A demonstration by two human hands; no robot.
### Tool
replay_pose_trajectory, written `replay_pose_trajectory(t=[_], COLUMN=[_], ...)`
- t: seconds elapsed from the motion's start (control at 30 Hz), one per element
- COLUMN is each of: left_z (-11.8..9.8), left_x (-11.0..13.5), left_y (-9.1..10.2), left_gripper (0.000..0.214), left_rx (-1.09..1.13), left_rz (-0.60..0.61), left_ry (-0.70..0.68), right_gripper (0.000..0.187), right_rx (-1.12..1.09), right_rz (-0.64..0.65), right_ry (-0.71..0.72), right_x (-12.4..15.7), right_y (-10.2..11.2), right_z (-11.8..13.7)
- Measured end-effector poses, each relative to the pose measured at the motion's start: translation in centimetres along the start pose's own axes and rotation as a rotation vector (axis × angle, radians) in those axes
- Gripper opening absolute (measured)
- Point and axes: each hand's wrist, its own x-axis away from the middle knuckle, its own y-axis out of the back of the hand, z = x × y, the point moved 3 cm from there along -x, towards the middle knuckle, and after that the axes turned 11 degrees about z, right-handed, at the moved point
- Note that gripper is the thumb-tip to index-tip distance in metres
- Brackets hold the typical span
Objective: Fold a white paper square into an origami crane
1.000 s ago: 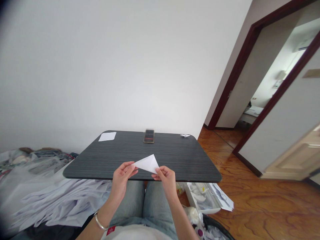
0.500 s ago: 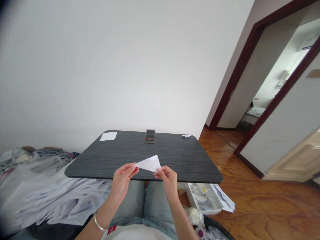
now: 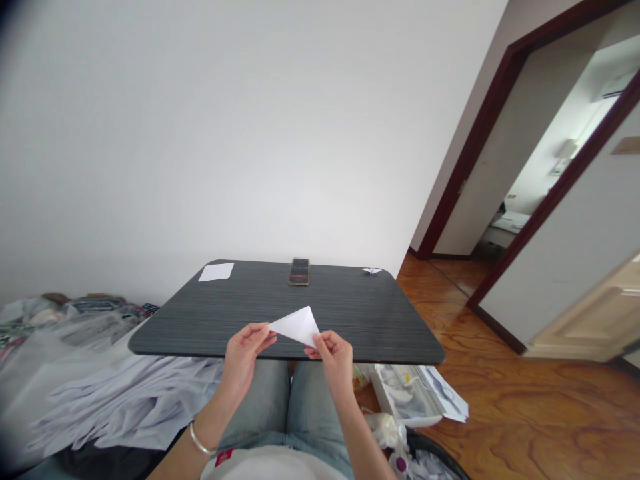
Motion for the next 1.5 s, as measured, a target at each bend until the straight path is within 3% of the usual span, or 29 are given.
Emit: replay_pose_trajectory(t=[0.17, 0.3, 0.5, 0.67, 0.8, 1.07, 1.23, 1.33, 1.4, 1.5], left_z=[-0.8, -0.7, -0.1, 0.1, 0.4, 1.7, 2.0, 2.6, 2.9, 3.5], left_x=[-0.3, -0.2, -0.1, -0.2, -0.4, -0.5, -0.6, -1.3, -2.1, -3.3], left_y=[-0.2, -0.7, -0.9, -0.9, -0.7, -0.1, 0.5, 1.1, 1.5, 2.0], left_gripper=[0.053, 0.051, 0.063, 0.018, 0.024, 0.028, 0.031, 0.032, 0.031, 0.026], left_rx=[-0.155, -0.207, -0.237, -0.398, -0.505, -0.304, -0.235, -0.325, -0.519, -0.632], left_rz=[0.257, 0.393, 0.377, 0.38, 0.415, 0.371, 0.363, 0.396, 0.436, 0.403], left_ry=[0.133, 0.163, 0.131, 0.111, 0.106, 0.264, 0.289, 0.281, 0.205, 0.13], right_gripper=[0.038, 0.037, 0.036, 0.033, 0.031, 0.03, 0.031, 0.03, 0.029, 0.023], right_rx=[0.057, 0.059, 0.018, 0.039, 0.03, 0.028, 0.005, 0.068, 0.134, 0.182], right_rz=[0.111, 0.144, 0.131, 0.179, 0.166, 0.238, 0.198, 0.182, 0.174, 0.147], right_ry=[-0.054, -0.099, -0.144, -0.17, -0.171, -0.199, -0.218, -0.227, -0.199, -0.179], right_x=[-0.3, -0.5, -0.5, -0.3, -0.2, -0.5, -0.8, -1.3, -1.9, -2.9], right_y=[0.2, 0.1, -0.2, -0.7, -0.9, -0.7, 0.1, 0.7, 0.9, 0.9], right_z=[-0.1, -0.3, -0.5, -0.4, -0.4, -1.1, -2.3, -3.2, -3.7, -4.3])
